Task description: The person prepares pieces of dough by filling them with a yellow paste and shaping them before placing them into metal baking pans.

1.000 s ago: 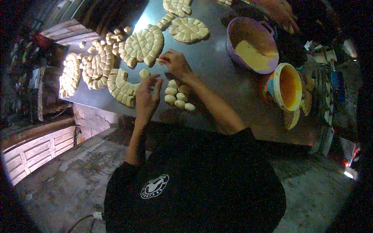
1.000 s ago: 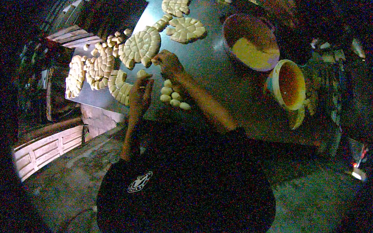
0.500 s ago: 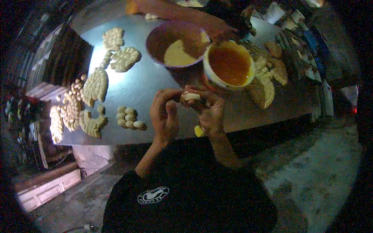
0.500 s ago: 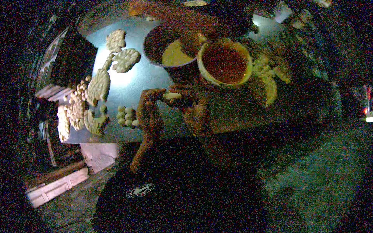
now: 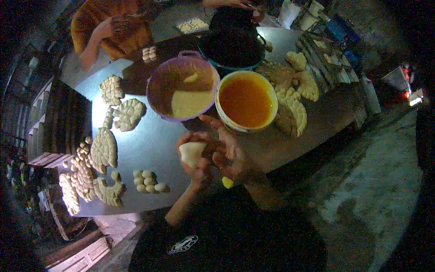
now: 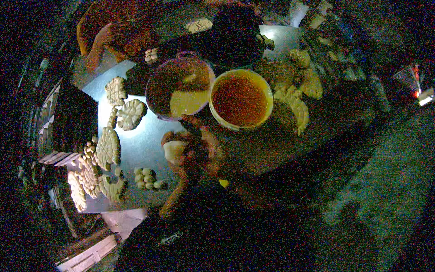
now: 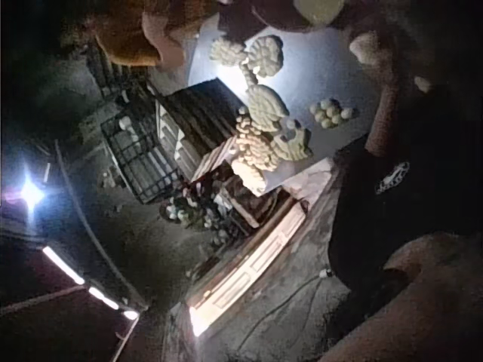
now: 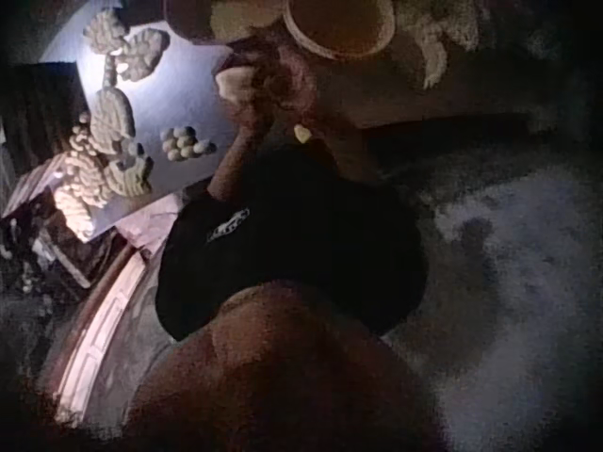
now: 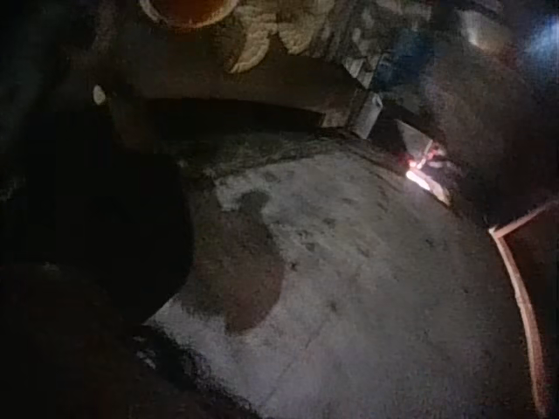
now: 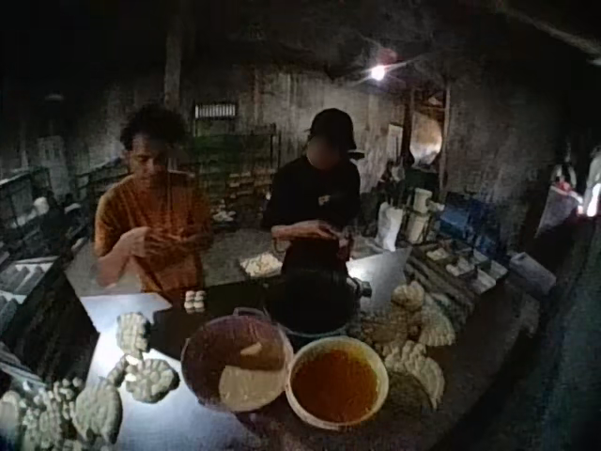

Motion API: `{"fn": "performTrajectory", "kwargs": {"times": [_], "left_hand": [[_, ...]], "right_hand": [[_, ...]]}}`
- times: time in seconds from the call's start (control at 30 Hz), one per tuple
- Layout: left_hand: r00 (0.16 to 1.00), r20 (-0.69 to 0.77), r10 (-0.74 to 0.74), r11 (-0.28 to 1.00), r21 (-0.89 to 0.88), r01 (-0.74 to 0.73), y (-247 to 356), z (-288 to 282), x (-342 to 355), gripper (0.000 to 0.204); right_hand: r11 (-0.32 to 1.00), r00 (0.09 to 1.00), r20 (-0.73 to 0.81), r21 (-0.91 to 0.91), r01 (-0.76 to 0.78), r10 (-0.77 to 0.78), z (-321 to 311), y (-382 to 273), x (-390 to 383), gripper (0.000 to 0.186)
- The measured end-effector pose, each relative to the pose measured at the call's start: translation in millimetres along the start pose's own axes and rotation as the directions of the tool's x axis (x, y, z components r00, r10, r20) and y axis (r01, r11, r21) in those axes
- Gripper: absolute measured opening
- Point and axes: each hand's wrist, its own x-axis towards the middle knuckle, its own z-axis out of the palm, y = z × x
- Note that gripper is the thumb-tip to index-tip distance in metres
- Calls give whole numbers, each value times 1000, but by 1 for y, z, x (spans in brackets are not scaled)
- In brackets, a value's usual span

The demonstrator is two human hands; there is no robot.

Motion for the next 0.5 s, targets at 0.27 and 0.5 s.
{"fn": "performTrajectory", "kwargs": {"times": [0.27,0.5], "left_hand": [[773,-154,-615,752,180,635,-11,-90,33,22],[576,-232,-784,578,68,813,-44,-153,31,23]], "right_hand": [[60,994,74,-995,79,-75,-78,-93,239,45],[-367,944,-317,-892,-265,88,-226,-78,329,74]]}}
